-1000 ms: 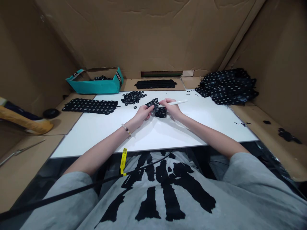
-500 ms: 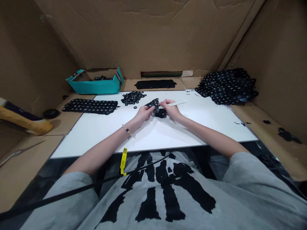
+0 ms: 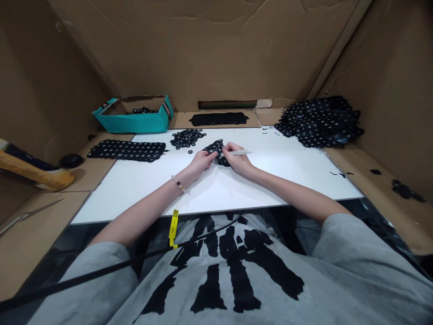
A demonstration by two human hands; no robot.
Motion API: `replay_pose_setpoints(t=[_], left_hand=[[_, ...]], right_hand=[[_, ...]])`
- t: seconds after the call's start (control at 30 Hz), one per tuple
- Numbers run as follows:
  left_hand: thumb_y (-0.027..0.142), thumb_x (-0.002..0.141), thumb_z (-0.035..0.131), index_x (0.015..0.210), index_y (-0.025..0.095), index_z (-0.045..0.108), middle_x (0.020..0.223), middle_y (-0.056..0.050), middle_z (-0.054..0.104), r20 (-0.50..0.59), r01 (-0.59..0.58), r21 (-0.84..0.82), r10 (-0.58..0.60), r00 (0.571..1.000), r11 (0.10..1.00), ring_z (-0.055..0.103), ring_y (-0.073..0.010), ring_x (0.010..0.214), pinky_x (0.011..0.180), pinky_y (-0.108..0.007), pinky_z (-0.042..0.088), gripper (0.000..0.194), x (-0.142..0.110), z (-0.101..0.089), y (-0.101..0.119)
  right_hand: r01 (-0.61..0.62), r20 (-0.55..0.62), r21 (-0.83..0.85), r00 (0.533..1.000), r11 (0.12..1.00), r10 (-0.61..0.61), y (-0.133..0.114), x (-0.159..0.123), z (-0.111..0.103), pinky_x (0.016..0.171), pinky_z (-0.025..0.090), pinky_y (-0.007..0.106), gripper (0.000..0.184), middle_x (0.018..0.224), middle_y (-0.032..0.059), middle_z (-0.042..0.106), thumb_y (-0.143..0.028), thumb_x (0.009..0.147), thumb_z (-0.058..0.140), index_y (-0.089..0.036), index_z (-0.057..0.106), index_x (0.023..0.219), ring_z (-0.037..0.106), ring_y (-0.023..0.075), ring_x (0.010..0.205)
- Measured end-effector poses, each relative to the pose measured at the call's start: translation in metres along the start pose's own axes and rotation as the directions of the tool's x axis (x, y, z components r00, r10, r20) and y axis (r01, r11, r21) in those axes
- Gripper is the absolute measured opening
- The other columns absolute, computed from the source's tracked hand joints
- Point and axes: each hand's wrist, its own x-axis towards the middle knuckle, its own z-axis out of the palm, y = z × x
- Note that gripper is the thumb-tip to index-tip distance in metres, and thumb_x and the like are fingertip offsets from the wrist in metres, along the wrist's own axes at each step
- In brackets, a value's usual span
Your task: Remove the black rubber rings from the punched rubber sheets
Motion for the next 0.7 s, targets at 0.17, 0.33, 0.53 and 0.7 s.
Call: replay_pose_setpoints(t=[0.17, 0.33, 0.53, 0.7], left_hand=[[0.024, 0.096, 0.062, 0.063, 0.016, 0.047, 0.052, 0.005, 0.043, 0.036, -0.006, 0.037, 0.004, 0.999, 0.999, 0.034, -0.0032, 0.04, 0.04, -0.019, 0.021, 0.036, 0.001, -0.002, 0.0], [0.027, 0.09, 0.07, 0.066, 0.016, 0.053, 0.053, 0.003, 0.051, -0.01, -0.099, 0.127, 0.101, 0.995, 0.987, 0.044, -0.0071, 0.041, 0.04, -0.021, 0.031, 0.032, 0.006, -0.004, -0.004], [0.028, 0.089, 0.072, 0.072, 0.016, 0.053, 0.056, 0.001, 0.055, -0.075, -0.013, -0.044, 0.009, 0.997, 0.999, 0.049, -0.0082, 0.044, 0.044, -0.022, 0.037, 0.028, 0.016, -0.011, -0.006], [0.024, 0.085, 0.077, 0.072, 0.016, 0.052, 0.06, 0.001, 0.057, -0.067, 0.025, -0.199, -0.039, 0.997, 0.98, 0.053, -0.008, 0.05, 0.046, -0.021, 0.038, 0.029, 0.016, -0.01, -0.004]], right_hand=[[-0.001, 0.005, -0.04, 1.0, 0.999, 0.001, 0.002, 0.002, -0.001, 0.065, 0.034, 0.03, 0.022, 0.067, -0.0016, 0.055, -0.036, 0.087, 0.05, -0.023, 0.049, 0.07, 0.05, 0.0167, 0.069], [-0.009, 0.045, 0.021, 0.999, 1.0, 0.008, 0.002, 0.007, -0.011, 0.067, 0.037, 0.03, 0.022, 0.07, -0.0007, 0.058, -0.038, 0.084, 0.052, -0.022, 0.051, 0.069, 0.052, 0.017, 0.071], [-0.048, 0.078, 0.084, 0.996, 0.995, 0.042, -0.001, 0.011, -0.019, 0.071, 0.04, 0.03, 0.019, 0.071, -0.0002, 0.061, -0.035, 0.079, 0.055, -0.021, 0.054, 0.066, 0.053, 0.0173, 0.074], [-0.163, 0.038, 0.223, 0.987, 0.961, 0.158, 0.004, 0.02, -0.02, 0.069, 0.043, 0.029, 0.017, 0.067, -0.0003, 0.057, -0.034, 0.072, 0.058, -0.021, 0.055, 0.061, 0.053, 0.0175, 0.073]])
